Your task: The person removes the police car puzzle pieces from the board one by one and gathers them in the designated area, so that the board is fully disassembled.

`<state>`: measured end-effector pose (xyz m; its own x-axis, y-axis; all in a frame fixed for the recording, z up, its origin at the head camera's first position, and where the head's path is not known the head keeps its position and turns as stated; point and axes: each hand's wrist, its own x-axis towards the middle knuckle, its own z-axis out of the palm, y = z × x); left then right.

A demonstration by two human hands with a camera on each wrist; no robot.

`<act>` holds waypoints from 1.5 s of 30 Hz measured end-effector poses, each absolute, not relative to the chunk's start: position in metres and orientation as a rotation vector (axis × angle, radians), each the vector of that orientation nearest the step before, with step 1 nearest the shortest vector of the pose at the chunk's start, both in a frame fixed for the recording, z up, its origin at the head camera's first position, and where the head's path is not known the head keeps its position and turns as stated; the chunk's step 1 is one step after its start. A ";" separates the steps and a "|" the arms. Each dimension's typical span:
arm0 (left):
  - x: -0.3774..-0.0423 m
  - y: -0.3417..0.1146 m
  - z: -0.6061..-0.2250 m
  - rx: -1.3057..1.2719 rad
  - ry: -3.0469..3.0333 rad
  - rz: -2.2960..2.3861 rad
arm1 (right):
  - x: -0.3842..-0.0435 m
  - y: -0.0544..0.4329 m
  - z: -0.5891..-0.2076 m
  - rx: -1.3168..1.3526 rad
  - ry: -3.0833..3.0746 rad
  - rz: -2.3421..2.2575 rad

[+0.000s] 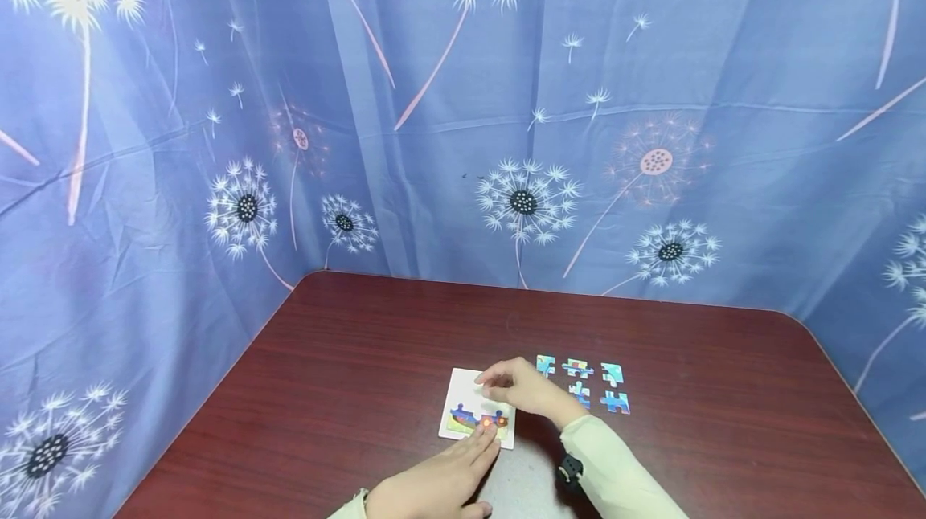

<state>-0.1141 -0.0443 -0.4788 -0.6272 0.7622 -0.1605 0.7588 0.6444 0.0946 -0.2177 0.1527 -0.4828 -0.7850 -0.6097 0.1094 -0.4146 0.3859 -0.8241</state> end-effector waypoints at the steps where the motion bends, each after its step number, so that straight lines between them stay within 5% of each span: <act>1: -0.115 -0.044 -0.478 1.252 2.670 0.027 | -0.218 0.149 -0.484 -0.921 2.416 -1.350; 45: -0.118 -0.047 -0.471 1.314 2.619 0.054 | -0.212 0.116 -0.490 -0.832 2.403 -1.331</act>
<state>-0.1180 -0.0466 -0.4706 -0.5802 0.7964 -0.1707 0.7886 0.6017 0.1266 -0.2123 0.1163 -0.4905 -0.7983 -0.6010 0.0390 -0.3519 0.4129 -0.8401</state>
